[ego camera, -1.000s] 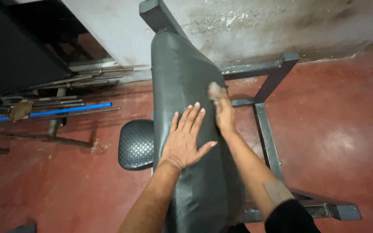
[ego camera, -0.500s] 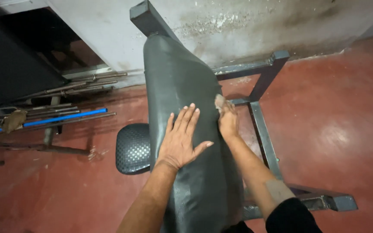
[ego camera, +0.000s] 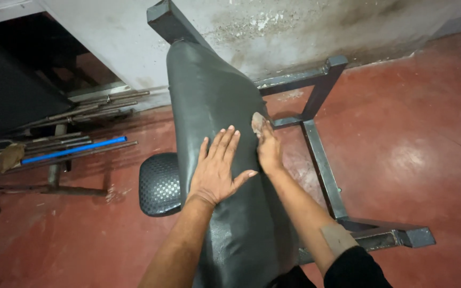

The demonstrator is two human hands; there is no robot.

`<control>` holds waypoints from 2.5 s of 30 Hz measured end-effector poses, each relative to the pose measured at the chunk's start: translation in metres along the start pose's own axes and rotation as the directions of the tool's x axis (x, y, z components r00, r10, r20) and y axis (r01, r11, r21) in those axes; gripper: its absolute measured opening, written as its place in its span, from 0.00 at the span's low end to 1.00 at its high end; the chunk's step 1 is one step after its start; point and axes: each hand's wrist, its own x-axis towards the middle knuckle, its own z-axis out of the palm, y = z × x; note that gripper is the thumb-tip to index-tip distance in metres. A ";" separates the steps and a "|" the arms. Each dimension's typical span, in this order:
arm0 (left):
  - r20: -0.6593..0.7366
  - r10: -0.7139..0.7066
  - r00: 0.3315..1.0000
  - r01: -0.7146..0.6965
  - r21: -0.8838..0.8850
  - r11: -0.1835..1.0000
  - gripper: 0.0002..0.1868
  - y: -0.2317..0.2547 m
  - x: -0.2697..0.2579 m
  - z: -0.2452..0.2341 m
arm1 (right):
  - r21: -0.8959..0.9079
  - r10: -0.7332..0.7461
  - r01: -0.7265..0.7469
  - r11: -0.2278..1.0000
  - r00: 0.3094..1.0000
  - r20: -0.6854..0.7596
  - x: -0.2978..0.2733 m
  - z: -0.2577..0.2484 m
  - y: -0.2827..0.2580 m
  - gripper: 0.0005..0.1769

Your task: Wiping down a preacher curl bench and a window sill track using a cloth.

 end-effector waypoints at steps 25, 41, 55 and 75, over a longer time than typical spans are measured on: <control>0.019 0.065 0.998 -0.066 0.036 0.997 0.42 -0.005 0.000 0.004 | -0.250 0.499 -0.448 0.858 0.842 0.204 -0.058 -0.056 -0.041 0.24; 0.123 0.135 0.983 -0.146 0.081 0.986 0.42 0.004 -0.021 0.005 | 0.138 -0.111 0.102 0.985 0.992 0.060 -0.121 -0.079 -0.119 0.28; -0.029 0.110 0.993 -0.114 -0.349 0.930 0.17 0.006 -0.058 -0.035 | 0.123 -0.169 0.156 0.980 0.980 0.103 -0.103 -0.062 -0.094 0.25; -0.246 -0.269 0.931 0.052 -0.642 0.765 0.07 0.013 -0.122 -0.015 | 0.115 -0.519 0.516 0.849 0.773 0.366 -0.178 -0.129 -0.167 0.32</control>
